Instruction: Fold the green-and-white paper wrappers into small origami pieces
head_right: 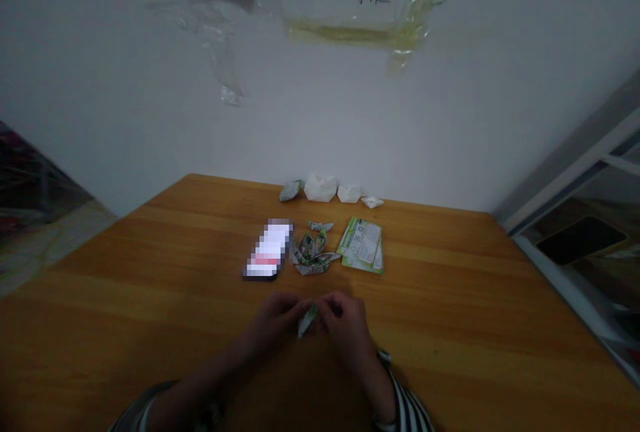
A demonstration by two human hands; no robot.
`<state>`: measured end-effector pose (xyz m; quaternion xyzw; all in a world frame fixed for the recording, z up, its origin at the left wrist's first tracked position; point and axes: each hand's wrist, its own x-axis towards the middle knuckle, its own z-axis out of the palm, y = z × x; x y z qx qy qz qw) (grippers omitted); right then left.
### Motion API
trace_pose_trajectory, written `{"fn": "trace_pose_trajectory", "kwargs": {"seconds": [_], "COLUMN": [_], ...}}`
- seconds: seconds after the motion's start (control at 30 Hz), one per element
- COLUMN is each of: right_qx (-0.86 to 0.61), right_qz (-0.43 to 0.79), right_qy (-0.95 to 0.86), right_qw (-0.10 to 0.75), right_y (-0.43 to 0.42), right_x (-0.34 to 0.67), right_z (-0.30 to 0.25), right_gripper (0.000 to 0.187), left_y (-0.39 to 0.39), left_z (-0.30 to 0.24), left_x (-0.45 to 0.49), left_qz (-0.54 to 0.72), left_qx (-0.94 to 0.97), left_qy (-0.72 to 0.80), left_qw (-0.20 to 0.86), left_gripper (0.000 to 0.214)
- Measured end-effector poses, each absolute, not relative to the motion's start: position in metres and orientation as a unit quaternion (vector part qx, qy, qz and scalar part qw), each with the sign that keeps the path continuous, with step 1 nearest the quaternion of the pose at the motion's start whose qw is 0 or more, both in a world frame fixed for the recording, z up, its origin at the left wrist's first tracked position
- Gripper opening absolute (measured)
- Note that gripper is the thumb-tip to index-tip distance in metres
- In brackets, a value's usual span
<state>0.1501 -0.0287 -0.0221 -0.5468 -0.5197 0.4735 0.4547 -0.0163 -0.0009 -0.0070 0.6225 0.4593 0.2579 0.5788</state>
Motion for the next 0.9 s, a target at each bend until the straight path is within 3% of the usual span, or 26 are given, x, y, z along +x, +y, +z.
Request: {"fn": "trace_pose_trajectory", "kwargs": {"seconds": [0.27,0.47,0.63,0.9], "right_qx": [-0.532,-0.532,-0.534,-0.535], "right_qz": [0.543,0.578,0.558,0.510], "right_qy": [-0.468,-0.411,-0.371,-0.375], "right_qw": [0.451,0.463,0.515,0.559], "right_y": [-0.026,-0.024,-0.027,-0.035], "right_x": [0.149,0.150,0.146,0.132], "right_z": [-0.019,-0.019,-0.019,-0.023], "right_gripper": [0.038,0.038,0.034,0.024], "left_y": [0.002,0.001,0.002,-0.002], "left_z": [-0.003,-0.005,-0.006,-0.003], "left_x": [-0.016,-0.015,-0.014,-0.011], "left_qz": [0.259,0.262,0.311,0.342], "left_qx": [0.626,0.594,0.529,0.514], "left_qy": [0.467,0.443,0.450,0.442], "left_qw": [0.568,0.618,0.649,0.651], "left_gripper": [0.048,0.059,0.040,0.040]}}
